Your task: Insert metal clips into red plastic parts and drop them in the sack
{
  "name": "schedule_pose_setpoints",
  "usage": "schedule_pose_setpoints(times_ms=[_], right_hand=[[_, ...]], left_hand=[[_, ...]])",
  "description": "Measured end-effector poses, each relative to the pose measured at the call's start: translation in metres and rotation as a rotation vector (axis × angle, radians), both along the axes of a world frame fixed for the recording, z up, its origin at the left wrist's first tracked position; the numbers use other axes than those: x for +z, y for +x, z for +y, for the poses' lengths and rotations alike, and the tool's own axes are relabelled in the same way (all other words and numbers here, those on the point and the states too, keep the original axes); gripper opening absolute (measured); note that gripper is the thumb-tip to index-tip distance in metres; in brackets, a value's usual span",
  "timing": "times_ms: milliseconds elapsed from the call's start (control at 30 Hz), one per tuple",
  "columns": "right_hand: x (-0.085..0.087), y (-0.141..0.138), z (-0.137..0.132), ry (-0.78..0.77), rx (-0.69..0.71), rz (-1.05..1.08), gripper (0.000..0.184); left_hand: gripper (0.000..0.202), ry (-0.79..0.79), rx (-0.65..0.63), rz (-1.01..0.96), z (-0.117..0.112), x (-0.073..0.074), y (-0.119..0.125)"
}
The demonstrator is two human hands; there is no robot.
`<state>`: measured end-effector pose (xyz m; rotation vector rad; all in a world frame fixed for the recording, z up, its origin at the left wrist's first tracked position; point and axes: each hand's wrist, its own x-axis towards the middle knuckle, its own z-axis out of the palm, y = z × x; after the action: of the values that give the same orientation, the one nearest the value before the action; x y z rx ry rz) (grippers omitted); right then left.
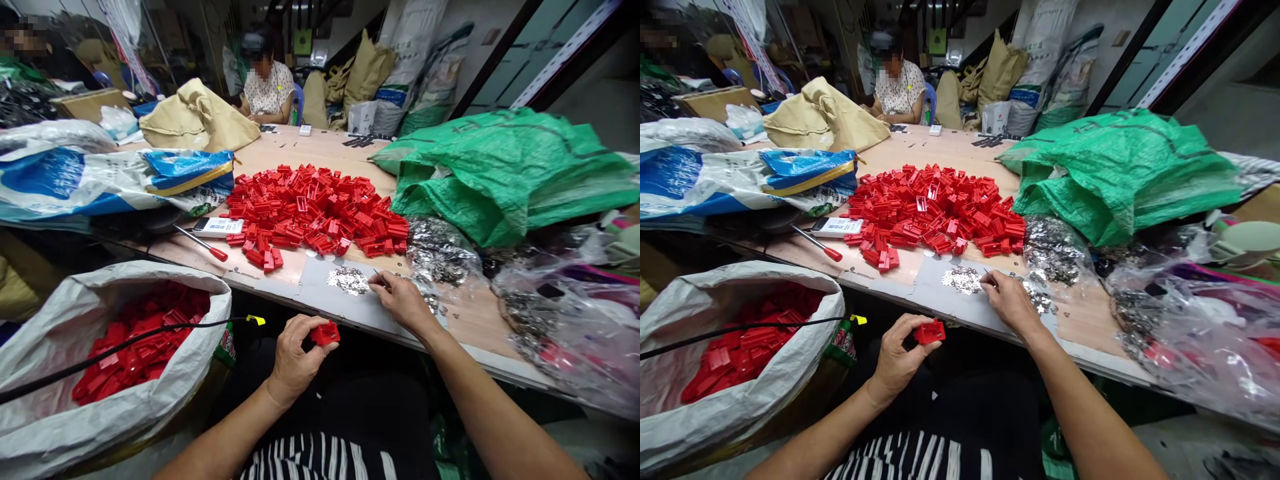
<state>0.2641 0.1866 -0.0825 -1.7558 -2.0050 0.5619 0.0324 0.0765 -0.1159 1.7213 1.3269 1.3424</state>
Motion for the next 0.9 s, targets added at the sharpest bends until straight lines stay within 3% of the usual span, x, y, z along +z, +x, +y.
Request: schedule_pose_setpoints(times_ms=[133, 300, 400, 700, 900], right_hand=[[0.004, -0.017, -0.028, -0.079, 0.062, 0.365, 0.022], [0.002, -0.046, -0.063, -0.405, 0.101, 0.724, 0.035], [-0.004, -0.054, -0.072, -0.442, 0.094, 0.761, 0.037], [-0.015, -0.048, -0.079, -0.303, 0.112, 0.654, 0.034], [-0.015, -0.048, -0.081, -0.355, 0.12, 0.671, 0.034]], left_hand=[[0.027, 0.047, 0.026, 0.056, -0.001, 0.002, 0.003], [0.024, 0.053, 0.056, 0.107, -0.001, 0.007, 0.007], [0.024, 0.074, 0.054, 0.117, -0.001, 0.01, 0.009], [0.029, 0.165, 0.033, 0.187, -0.002, 0.007, 0.012], [0.032, 0.187, -0.036, 0.248, -0.003, 0.009, 0.013]])
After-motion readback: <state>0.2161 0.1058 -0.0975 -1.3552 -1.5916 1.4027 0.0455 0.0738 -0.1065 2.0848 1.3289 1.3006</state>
